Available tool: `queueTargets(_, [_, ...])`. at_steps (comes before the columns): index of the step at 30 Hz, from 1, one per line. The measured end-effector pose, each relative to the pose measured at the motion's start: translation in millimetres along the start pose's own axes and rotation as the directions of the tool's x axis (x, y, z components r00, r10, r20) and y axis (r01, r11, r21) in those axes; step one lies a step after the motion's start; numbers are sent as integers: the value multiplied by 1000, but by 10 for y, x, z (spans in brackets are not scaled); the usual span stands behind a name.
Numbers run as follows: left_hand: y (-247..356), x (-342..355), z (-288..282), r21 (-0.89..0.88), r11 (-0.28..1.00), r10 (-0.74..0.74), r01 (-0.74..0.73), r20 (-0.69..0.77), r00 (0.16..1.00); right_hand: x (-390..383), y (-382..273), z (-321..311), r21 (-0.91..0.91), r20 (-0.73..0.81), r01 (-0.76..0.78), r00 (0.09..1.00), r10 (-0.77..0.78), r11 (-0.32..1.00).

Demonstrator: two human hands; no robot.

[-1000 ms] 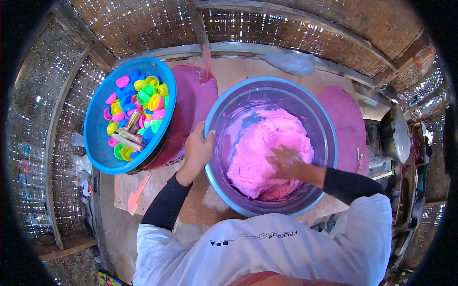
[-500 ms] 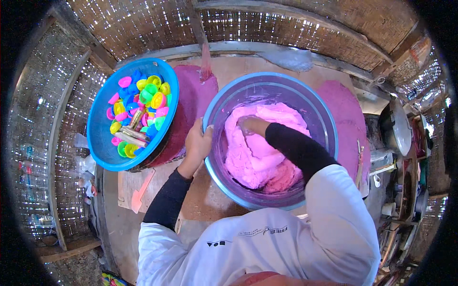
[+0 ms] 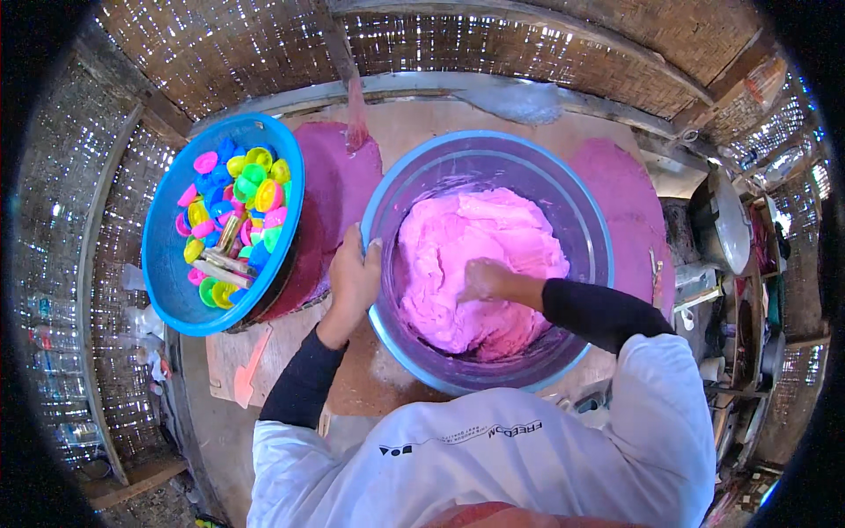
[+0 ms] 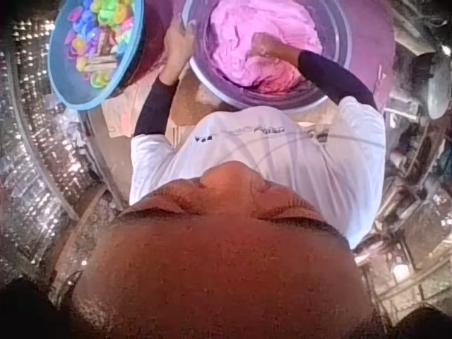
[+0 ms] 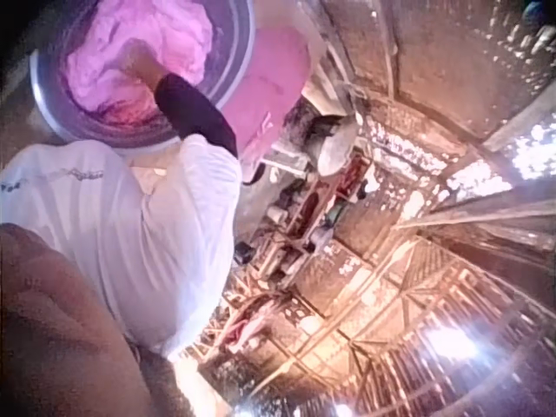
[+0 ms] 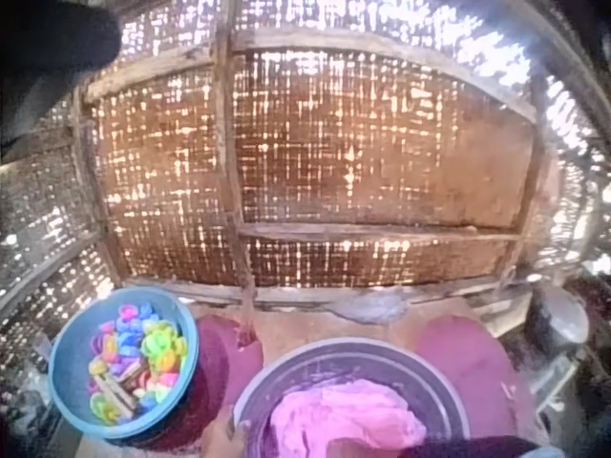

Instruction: The person kneads a large mass of pink dough inside a blue plastic basin using their hands. They repeatedly press, fold, and turn the dough to mix it thoroughly. The workspace includes a wooden table and a basket of colorful plastic molds nearby.

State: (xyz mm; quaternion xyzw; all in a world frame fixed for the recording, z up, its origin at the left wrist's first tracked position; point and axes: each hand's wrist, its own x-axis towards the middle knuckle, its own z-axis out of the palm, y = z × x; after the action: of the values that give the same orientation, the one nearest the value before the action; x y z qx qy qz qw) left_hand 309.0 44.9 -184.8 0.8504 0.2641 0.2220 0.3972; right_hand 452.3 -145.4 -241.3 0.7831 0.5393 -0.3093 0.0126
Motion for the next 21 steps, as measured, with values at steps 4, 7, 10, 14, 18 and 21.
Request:
queueTargets(4, [-16,-34,26,10,1000,-26,27,-17,1000,589,186,232,172,-194,-51,977,84,984])
queueTargets(7, [-58,-108,58,1,1000,-16,16,-69,998,1186,511,552,130,-386,166,916,-104,978])
queueTargets(10, [63,-305,60,-184,977,-130,105,-130,983,1222,343,352,-26,-391,165,906,-162,986])
queueTargets(14, [-9,-1016,233,-328,944,-61,-10,-206,977,924,23,367,-136,-397,155,896,-197,979])
queueTargets(18, [71,-1102,139,-569,815,-170,111,-53,984,330,222,303,176,-54,517,855,-516,838])
queueTargets(21, [-86,-489,-77,-472,864,-204,174,-13,979,-416,349,-519,348,-147,299,954,-263,889])
